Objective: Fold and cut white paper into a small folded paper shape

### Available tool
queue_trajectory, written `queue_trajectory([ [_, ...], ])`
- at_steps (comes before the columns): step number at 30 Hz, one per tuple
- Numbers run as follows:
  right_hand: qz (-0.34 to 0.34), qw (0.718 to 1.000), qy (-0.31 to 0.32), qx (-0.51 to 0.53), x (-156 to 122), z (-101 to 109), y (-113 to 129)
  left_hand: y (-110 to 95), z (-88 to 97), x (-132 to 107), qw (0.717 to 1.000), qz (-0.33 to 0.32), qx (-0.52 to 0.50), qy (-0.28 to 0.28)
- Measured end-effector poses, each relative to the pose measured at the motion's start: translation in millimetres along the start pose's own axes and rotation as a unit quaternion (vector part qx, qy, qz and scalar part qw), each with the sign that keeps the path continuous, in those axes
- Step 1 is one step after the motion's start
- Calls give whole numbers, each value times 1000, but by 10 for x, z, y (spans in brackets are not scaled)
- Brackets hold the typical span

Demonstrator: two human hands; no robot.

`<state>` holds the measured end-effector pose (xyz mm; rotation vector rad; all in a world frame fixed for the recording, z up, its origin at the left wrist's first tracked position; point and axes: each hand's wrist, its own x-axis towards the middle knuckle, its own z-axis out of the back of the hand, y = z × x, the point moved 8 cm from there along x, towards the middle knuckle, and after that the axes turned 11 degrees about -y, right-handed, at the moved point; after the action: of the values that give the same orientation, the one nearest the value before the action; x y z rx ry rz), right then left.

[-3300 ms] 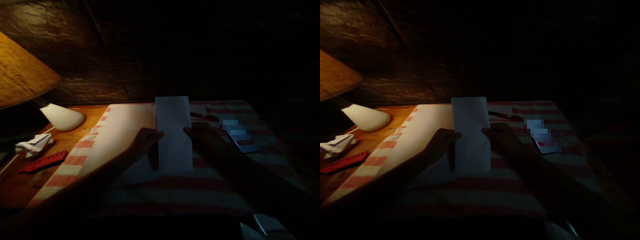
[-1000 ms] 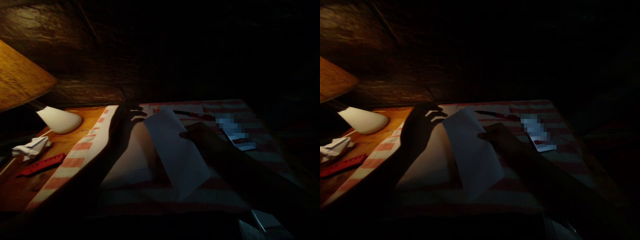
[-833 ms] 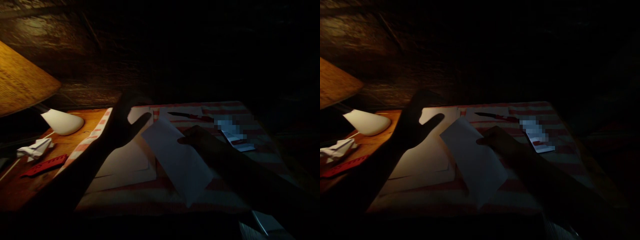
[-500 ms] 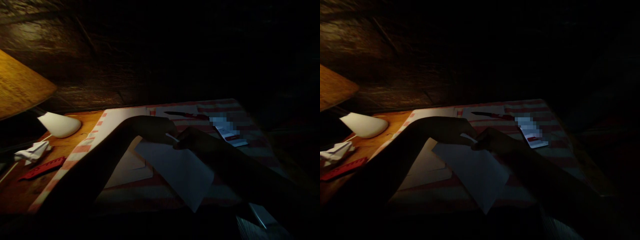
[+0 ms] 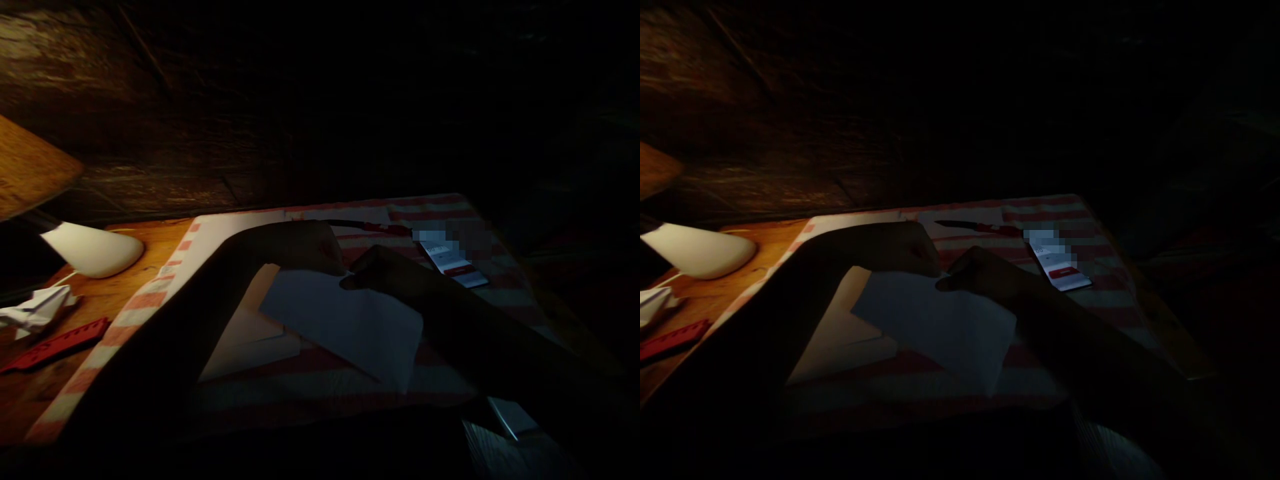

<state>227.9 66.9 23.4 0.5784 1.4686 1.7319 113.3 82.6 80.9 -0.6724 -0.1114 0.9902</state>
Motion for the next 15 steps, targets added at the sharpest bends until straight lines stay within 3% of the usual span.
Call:
queue_trajectory([
  [5,13,998,-12,-54,22,146,54,127,157,-58,999,22,-41,-23],
  [9,-10,999,25,-40,19,186,15,176,272,-93,999,-1,-41,-29],
  [15,3,999,45,-30,-20,231,64,405,460,-153,998,3,-47,-49],
])
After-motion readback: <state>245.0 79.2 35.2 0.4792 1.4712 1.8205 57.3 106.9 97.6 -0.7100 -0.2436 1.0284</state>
